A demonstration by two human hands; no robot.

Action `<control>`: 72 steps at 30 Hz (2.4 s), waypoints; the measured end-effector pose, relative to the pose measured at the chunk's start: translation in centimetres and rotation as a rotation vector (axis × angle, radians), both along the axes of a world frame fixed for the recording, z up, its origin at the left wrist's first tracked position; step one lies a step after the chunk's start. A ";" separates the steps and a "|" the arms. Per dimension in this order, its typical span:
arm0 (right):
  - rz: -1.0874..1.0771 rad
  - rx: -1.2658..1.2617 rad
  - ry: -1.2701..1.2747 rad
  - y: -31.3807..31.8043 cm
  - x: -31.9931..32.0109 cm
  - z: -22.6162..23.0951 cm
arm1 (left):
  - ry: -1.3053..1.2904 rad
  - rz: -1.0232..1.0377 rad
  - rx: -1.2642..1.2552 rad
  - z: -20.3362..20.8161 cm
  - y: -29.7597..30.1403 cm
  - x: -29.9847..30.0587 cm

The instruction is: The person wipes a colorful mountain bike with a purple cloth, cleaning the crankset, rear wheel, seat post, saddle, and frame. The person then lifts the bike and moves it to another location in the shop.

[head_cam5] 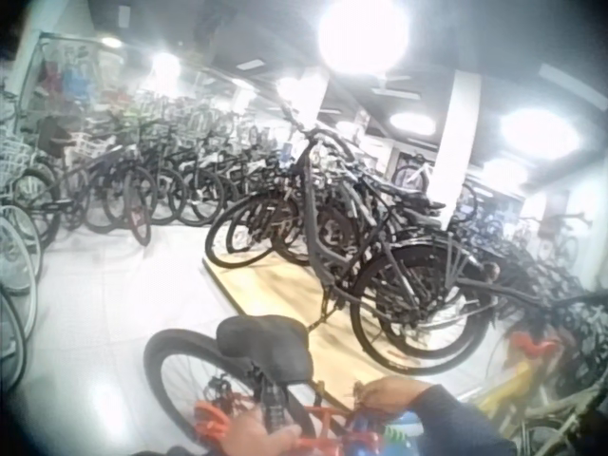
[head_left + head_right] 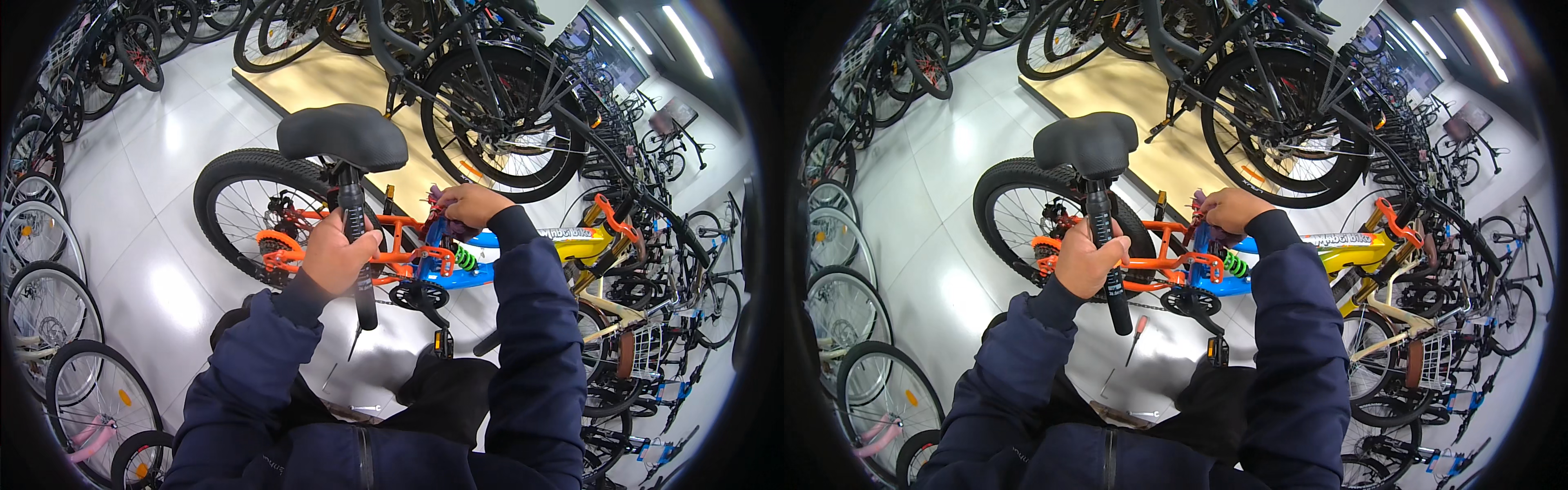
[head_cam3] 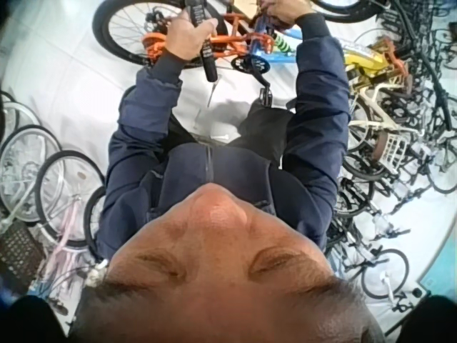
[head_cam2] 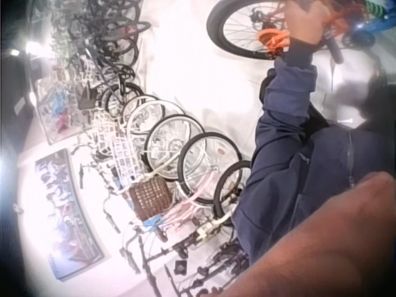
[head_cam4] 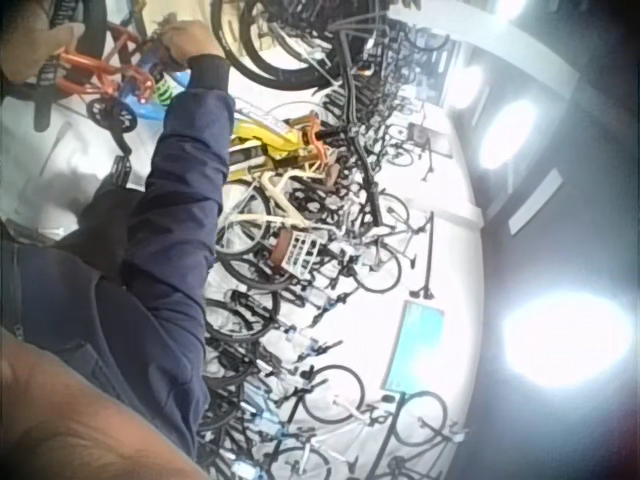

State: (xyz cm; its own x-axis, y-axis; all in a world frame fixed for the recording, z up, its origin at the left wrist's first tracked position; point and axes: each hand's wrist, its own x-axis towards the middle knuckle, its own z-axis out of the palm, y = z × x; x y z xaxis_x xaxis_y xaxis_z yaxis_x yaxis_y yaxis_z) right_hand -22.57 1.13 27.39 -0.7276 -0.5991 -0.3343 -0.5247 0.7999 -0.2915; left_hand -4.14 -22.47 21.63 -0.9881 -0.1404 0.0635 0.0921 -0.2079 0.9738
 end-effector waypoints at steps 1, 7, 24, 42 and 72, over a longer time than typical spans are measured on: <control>-0.016 0.049 0.020 -0.2 0.2 0.0 | -0.004 0.007 0.004 0.0 0.1 -0.1; -0.133 -0.284 0.030 -0.5 0.1 2.4 | -0.016 -0.009 0.038 -0.4 0.3 -0.2; 0.006 0.199 0.162 -3.5 2.5 1.9 | -0.126 -0.031 0.022 -0.1 1.2 0.2; 0.358 0.363 0.300 -4.0 -3.3 -1.0 | -0.097 -0.058 -0.045 -1.4 1.3 0.2; -0.184 -0.109 0.462 -2.5 2.7 -1.8 | -0.110 -0.092 -0.010 -0.8 2.1 0.4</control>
